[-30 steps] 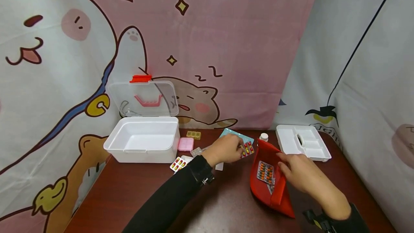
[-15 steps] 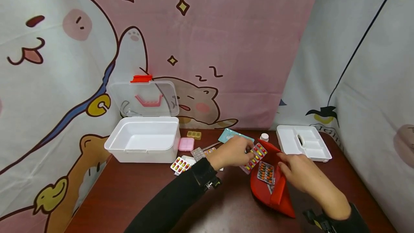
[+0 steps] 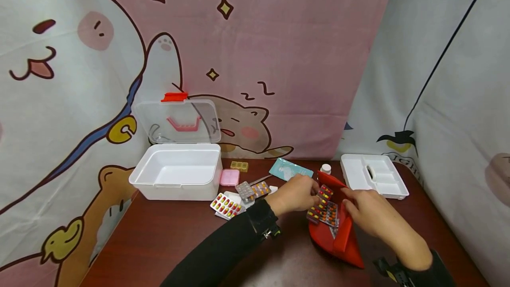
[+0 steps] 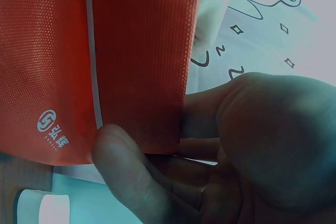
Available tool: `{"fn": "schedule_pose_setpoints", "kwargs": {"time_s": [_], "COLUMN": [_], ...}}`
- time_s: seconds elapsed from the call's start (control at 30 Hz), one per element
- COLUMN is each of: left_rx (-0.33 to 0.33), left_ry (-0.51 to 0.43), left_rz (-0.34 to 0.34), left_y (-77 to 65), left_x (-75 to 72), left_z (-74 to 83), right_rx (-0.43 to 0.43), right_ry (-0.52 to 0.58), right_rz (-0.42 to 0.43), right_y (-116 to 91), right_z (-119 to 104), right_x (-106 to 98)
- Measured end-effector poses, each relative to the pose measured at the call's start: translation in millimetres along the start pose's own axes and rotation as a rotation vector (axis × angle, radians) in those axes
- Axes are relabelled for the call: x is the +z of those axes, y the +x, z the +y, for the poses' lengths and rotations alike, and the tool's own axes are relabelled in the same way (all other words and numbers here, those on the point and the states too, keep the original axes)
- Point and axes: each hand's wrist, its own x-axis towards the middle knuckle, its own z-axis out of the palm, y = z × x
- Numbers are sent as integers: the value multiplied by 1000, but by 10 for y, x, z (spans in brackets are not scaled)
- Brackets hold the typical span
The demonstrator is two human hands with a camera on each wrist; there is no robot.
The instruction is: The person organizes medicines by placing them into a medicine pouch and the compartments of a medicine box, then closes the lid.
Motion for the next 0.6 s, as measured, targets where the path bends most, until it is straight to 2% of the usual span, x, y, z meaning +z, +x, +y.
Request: {"fn": "schedule_pose_setpoints", "kwargs": {"time_s": [0.2, 0.6], "left_rx": [-43, -131], "left_ry": [23, -3], "left_rz": [1, 23], "left_y": [37, 65], "left_x": [77, 191], "left_z": [51, 115], "right_rx": [2, -20], "right_ry": [4, -21], "right_rz": [-6, 24], "right_y": [-7, -9], "right_z": [-10, -20], "right_x": [-3, -4]}}
